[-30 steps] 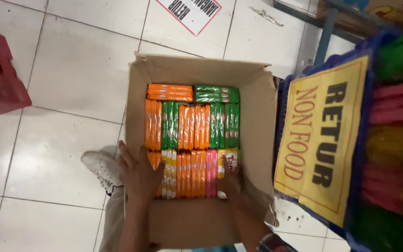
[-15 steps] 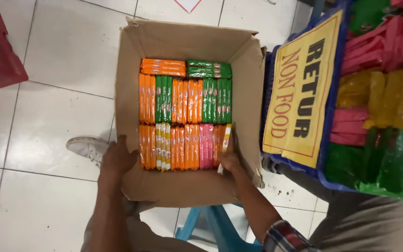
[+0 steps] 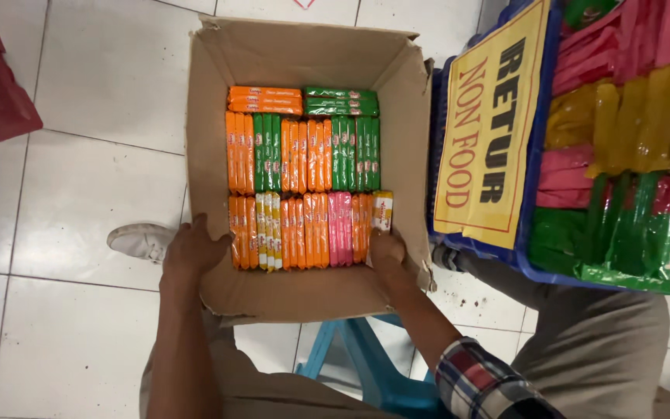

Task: The person sits on a low stool and packs colorful snack packets into a cardboard box. They pick up packets from a blue crate and place them into the box, arranging them by color and type.

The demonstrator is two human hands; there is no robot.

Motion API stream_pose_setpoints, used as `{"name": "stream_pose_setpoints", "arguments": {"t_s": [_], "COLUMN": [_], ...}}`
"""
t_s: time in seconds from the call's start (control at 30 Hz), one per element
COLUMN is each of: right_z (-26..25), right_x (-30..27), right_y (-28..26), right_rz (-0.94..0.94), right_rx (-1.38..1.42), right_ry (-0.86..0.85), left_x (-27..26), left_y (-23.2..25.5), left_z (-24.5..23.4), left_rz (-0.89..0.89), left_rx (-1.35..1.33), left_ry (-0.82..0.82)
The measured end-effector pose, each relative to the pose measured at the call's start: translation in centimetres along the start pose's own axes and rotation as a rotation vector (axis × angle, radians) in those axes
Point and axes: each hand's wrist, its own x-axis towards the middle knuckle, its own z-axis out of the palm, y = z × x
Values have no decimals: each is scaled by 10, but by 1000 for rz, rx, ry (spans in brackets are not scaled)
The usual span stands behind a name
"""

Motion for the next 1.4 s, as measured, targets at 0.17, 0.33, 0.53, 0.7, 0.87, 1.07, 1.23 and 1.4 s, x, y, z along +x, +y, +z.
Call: {"name": "stream_pose_setpoints", "arguments": {"t_s": [0.17,0.33,0.53,0.7,0.87,1.07,1.23,1.4], "right_z": [-3,-20,-61,-49,-46,-24,2,-10], "right_x": [-6,-14,-52,-43,-40,-22,-17,-36], "right_y": [0,5,13,18,25,23,27,21], "right_rz": [-362,-458,-531,-576,-532,-503,-481,-423], "right_rx": [-614,-952,-923,-983,-875,-723,-450,-427], "right_ry": [-4,83,-113,-129,-144,-122,-189,-179], "left_x": [-9,-25,-105,-172,-114,-105,-110,-119], "left_y": [-14,-21,53,123,130,142,132,117], "left_z": [30,94,166,201,239,244,242,238], "left_rz": [-52,-172,-28,-22,-111,-125,-65,143], "left_rx": [-9,-6,358,-384,-634,-744,-642,-310], "left_ry": [23,89,1015,-318,-167,93,12,-176]}}
